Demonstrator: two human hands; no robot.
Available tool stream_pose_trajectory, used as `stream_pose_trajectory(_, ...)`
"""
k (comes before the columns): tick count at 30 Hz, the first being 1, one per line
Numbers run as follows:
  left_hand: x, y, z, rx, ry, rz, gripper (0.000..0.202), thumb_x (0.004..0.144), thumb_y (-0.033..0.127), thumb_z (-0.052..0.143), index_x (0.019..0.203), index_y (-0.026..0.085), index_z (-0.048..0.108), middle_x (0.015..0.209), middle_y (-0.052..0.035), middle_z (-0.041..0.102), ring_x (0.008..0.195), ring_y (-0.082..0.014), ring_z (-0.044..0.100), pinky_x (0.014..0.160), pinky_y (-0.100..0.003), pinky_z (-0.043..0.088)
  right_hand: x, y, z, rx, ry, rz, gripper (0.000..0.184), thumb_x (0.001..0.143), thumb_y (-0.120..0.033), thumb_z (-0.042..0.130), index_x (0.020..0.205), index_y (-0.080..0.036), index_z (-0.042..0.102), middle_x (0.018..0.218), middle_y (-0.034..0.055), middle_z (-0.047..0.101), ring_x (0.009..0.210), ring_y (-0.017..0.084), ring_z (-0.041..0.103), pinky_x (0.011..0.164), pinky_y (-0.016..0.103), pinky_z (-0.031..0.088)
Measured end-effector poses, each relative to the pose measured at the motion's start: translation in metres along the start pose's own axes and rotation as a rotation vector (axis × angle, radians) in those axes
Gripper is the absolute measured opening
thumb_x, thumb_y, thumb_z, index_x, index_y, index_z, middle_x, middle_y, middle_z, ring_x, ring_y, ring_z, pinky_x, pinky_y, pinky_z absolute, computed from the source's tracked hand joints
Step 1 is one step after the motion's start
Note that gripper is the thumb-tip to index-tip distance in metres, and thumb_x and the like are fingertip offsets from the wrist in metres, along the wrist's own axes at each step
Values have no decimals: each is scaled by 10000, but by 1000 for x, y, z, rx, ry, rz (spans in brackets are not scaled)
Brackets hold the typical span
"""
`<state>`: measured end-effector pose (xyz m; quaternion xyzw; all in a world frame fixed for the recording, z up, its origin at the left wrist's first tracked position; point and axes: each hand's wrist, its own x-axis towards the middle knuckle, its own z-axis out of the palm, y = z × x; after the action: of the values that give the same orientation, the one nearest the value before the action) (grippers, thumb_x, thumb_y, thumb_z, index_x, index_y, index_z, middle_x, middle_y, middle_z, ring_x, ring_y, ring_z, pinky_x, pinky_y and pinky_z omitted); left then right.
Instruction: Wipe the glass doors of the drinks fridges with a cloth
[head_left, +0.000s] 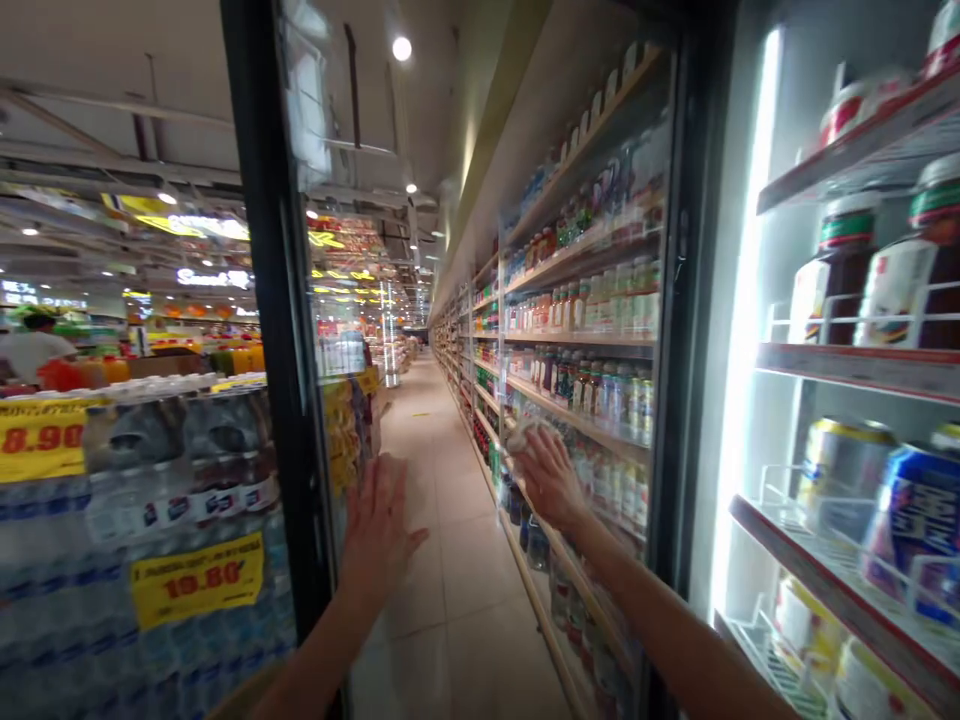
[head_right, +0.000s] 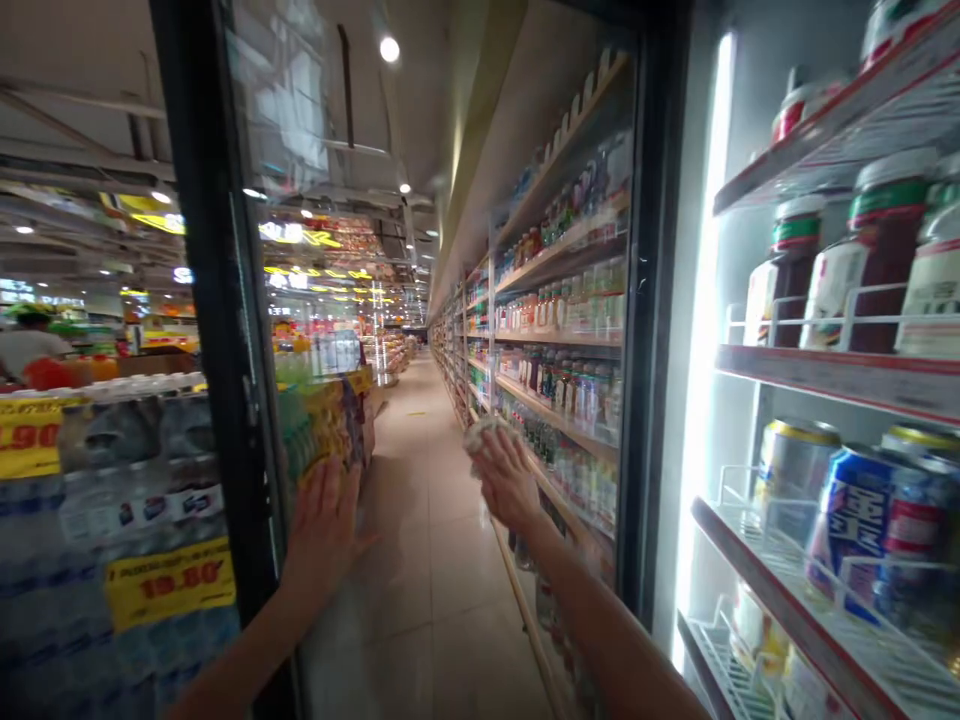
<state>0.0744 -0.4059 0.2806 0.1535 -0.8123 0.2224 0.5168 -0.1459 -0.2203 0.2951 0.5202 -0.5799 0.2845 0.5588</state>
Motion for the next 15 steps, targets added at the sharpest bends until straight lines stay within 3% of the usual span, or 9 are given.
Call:
stream_pose_trajectory(3, -1, 1, -1, 25, -33, -14, 970, 735, 281, 649, 1443, 125, 4, 1503, -187, 82, 1386, -337, 68, 1084, -544, 203, 8, 24, -6, -89, 243, 316, 437, 865, -182, 372, 1286, -186, 489, 1490, 94, 246, 1378, 278, 195, 1063, 545, 273)
stream_pose_trajectory(5, -1, 1, -1, 40, -52, -23, 981, 716, 285, 671, 1444, 114, 35, 1501, -189, 87, 1386, -336, 64, 1091, -536, 193, 16, 21, -2, -88, 304, 412, 460, 870, -188, 364, 1322, -162, 447, 1504, 115, 198, 1384, 300, 165, 1062, 569, 252)
stream_pose_trajectory(7, -1, 1, 0, 44, -58, -23, 973, 715, 296, 673, 1444, 113, 54, 1501, -186, 86, 1387, -334, 65, 1094, -531, 191, 20, -4, 6, -28, 218, 304, 473, 857, -178, 384, 1326, -169, 442, 1505, 100, 204, 1392, 296, 133, 1080, 556, 230)
stream_pose_trajectory(9, -1, 1, -1, 40, -51, -20, 956, 727, 300, 661, 1444, 113, 56, 1502, -184, 83, 1387, -330, 67, 1095, -526, 195, 16, -34, 14, 54, 46, 50, 476, 824, -158, 416, 1293, -202, 481, 1484, 58, 276, 1395, 270, 134, 1099, 518, 226)
stream_pose_trajectory(11, -1, 1, -1, 32, -33, -14, 929, 743, 305, 642, 1443, 113, 62, 1501, -183, 92, 1387, -328, 78, 1093, -527, 200, 9, -47, 17, 93, -86, -150, 455, 802, -145, 431, 1237, -231, 531, 1440, 27, 365, 1385, 241, 187, 1106, 484, 236)
stream_pose_trajectory(13, -1, 1, -1, 23, -17, -16, 892, 762, 319, 619, 1442, 114, 81, 1501, -181, 104, 1386, -329, 91, 1091, -530, 203, 5, -34, 13, 57, -65, -124, 415, 816, -145, 427, 1199, -234, 559, 1419, 30, 398, 1369, 231, 235, 1099, 479, 255)
stream_pose_trajectory(15, -1, 1, -2, 16, -11, -18, 869, 772, 334, 605, 1441, 113, 97, 1500, -180, 115, 1385, -331, 98, 1091, -533, 202, 11, -4, 3, -23, 113, 119, 397, 847, -163, 408, 1216, -205, 548, 1443, 73, 353, 1367, 256, 235, 1077, 516, 273)
